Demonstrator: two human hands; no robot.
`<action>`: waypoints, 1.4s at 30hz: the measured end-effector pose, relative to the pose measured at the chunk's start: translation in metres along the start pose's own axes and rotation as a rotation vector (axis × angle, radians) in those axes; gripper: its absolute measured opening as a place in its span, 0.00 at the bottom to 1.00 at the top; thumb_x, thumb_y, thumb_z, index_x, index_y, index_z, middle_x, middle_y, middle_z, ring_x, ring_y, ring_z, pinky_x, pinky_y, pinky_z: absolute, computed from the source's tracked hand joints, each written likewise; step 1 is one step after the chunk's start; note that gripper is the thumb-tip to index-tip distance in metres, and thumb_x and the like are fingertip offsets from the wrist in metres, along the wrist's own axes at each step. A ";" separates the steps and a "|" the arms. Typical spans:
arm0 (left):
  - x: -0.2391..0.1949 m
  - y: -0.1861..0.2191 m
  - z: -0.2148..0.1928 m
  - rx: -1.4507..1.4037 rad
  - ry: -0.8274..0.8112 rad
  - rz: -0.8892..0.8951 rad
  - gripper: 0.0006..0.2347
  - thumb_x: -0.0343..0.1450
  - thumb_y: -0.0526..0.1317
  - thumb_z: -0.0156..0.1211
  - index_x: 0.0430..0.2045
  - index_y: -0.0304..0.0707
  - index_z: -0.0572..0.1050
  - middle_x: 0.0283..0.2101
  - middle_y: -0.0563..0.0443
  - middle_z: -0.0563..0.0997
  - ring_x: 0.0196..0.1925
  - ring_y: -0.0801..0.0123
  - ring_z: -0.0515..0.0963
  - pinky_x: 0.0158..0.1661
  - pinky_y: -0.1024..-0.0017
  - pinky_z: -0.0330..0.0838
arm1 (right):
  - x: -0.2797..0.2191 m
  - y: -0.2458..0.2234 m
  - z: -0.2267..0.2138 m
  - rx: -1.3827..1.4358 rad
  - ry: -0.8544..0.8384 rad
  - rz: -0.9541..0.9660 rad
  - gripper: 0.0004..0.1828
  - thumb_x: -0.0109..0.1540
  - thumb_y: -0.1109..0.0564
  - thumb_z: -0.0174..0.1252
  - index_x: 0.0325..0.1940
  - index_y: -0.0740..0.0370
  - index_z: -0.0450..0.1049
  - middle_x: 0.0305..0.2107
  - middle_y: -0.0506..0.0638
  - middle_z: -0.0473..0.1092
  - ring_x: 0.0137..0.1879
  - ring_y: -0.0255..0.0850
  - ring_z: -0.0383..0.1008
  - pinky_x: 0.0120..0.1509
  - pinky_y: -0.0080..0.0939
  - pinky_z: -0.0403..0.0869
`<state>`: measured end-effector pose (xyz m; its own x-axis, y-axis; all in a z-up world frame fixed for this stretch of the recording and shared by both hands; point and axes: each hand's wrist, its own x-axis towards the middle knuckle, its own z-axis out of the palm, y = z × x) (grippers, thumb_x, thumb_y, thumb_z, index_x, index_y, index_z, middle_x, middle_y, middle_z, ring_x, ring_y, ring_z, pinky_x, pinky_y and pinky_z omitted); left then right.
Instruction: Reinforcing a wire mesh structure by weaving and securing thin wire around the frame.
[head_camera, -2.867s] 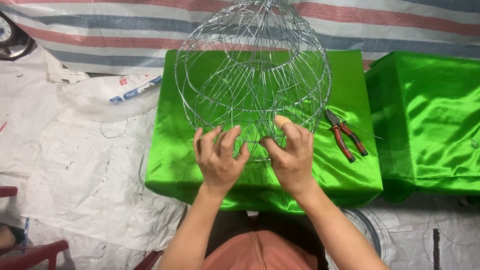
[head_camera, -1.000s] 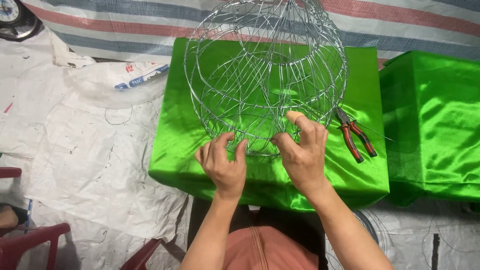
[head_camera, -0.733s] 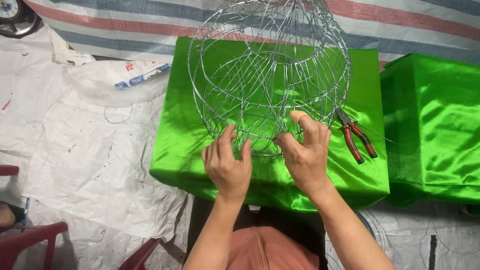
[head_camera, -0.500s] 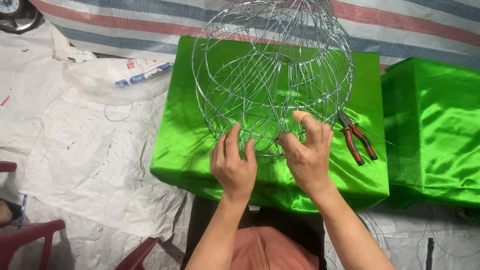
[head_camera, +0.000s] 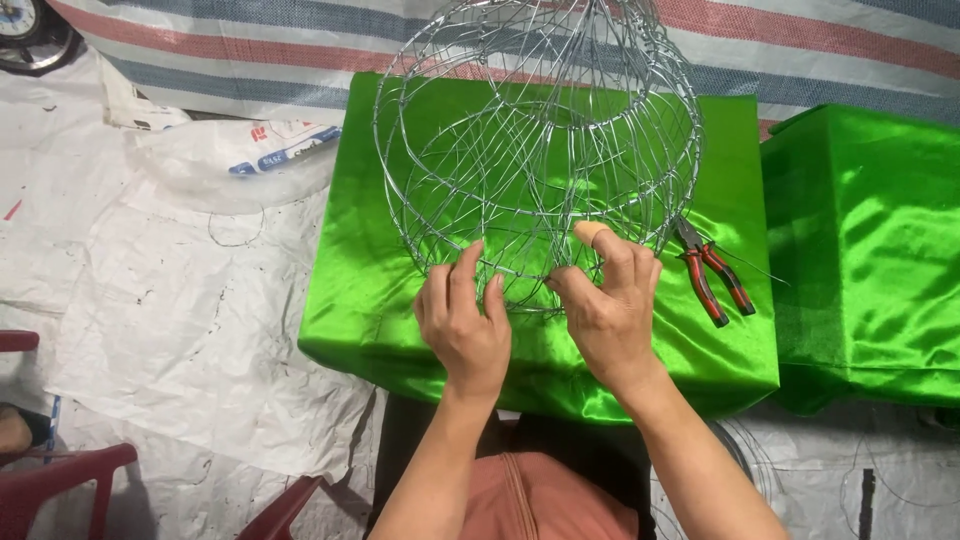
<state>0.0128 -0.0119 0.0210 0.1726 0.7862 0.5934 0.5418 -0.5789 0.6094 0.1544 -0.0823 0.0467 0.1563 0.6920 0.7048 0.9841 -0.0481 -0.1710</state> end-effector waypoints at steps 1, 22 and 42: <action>0.000 0.001 0.000 -0.002 0.002 0.003 0.14 0.72 0.39 0.62 0.52 0.40 0.77 0.34 0.52 0.75 0.34 0.67 0.75 0.45 0.62 0.70 | 0.000 0.000 0.000 -0.002 0.003 -0.001 0.12 0.65 0.50 0.64 0.29 0.52 0.73 0.57 0.50 0.65 0.54 0.51 0.64 0.48 0.46 0.62; 0.010 0.003 -0.005 0.056 -0.045 -0.022 0.13 0.72 0.37 0.63 0.51 0.46 0.77 0.33 0.56 0.73 0.35 0.67 0.72 0.48 0.58 0.64 | 0.002 0.003 0.003 -0.021 -0.004 0.009 0.13 0.62 0.51 0.66 0.26 0.52 0.72 0.57 0.47 0.66 0.54 0.46 0.65 0.49 0.43 0.61; 0.027 -0.001 0.018 0.173 0.020 0.103 0.22 0.66 0.56 0.70 0.46 0.44 0.74 0.40 0.52 0.80 0.38 0.66 0.75 0.44 0.59 0.69 | -0.001 0.008 0.001 -0.026 -0.048 -0.036 0.15 0.61 0.46 0.67 0.27 0.50 0.70 0.56 0.45 0.65 0.53 0.44 0.65 0.46 0.43 0.59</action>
<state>0.0323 0.0141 0.0271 0.2185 0.7194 0.6593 0.6556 -0.6087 0.4469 0.1623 -0.0832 0.0441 0.1172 0.7275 0.6760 0.9910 -0.0410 -0.1276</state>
